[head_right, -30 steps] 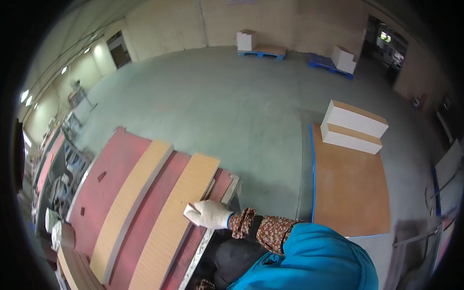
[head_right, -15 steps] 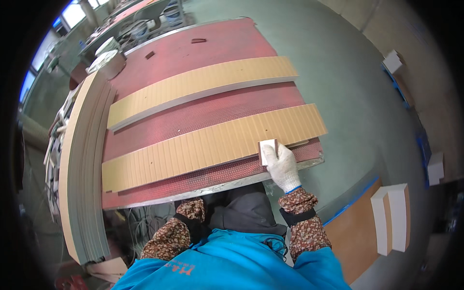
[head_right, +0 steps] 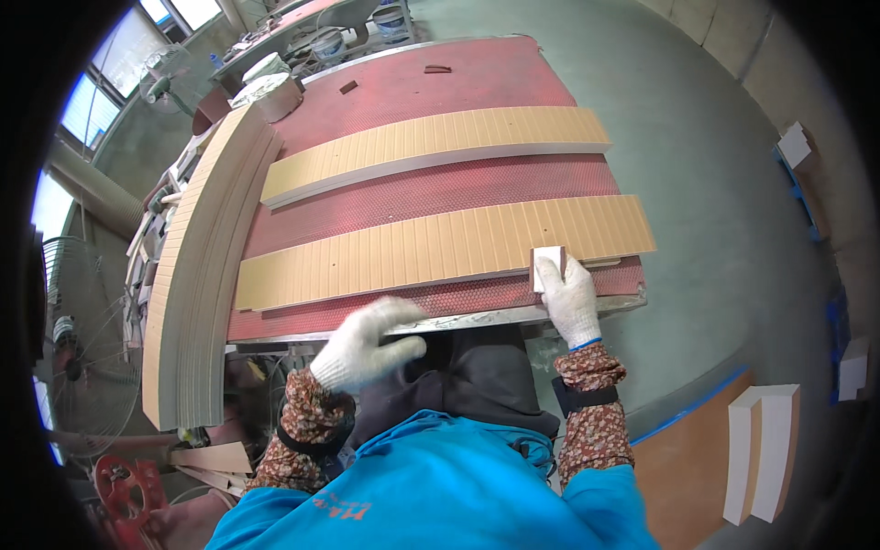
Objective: Sanding the surfaces and edges of slatted wood furniture components using a manual sanding block.
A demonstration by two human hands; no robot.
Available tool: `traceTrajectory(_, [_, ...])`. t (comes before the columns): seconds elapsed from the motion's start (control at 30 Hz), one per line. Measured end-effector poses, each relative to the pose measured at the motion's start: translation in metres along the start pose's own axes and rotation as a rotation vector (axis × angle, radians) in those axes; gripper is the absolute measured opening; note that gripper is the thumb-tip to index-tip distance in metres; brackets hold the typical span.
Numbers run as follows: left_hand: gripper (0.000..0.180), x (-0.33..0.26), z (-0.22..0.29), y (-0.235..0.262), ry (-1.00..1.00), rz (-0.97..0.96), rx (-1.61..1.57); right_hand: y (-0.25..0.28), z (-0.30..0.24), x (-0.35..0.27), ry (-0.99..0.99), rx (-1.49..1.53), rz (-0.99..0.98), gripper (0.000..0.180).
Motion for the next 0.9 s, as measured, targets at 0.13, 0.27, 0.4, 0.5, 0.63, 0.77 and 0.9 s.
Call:
traceTrajectory(0.13, [0.074, 0.026, -0.015, 0.035, -0.025, 0.256, 0.468, -0.005, -0.001, -0.001, -0.082, 0.044, -0.032, 0.027])
traceTrajectory(0.27, [0.108, 0.06, -0.039, 0.035, 0.021, 0.268, 0.74, -0.003, 0.0, -0.001, -0.056, 0.063, -0.033, 0.026])
traceTrajectory(0.4, [0.122, 0.085, -0.054, 0.024, -0.002, 0.226, 0.82, -0.002, 0.005, -0.002, -0.059, 0.029, -0.028, 0.027])
traceTrajectory(0.5, [0.12, 0.098, -0.055, 0.021, -0.016, 0.212, 0.802, 0.003, 0.005, -0.007, -0.053, 0.029, -0.013, 0.027])
traceTrajectory(0.63, [0.118, 0.104, -0.057, 0.02, -0.026, 0.218, 0.737, 0.002, -0.01, -0.017, -0.056, -0.045, 0.011, 0.03])
traceTrajectory(0.77, [0.117, 0.11, -0.045, 0.014, -0.058, 0.224, 0.669, -0.018, -0.058, -0.034, 0.105, -0.519, 0.036, 0.036])
traceTrajectory(0.9, [0.115, 0.113, -0.03, 0.017, -0.059, 0.257, 0.684, -0.045, -0.08, -0.045, 0.251, -0.793, 0.026, 0.04])
Point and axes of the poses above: each hand's wrist, its own x-axis towards the middle knuckle, its own y-axis out of the back of the hand, z = x × y, the point moved 10 cm from there along x, towards the middle knuckle, and after that the axes turned 9 degrees about x, right-handed, at the moved point
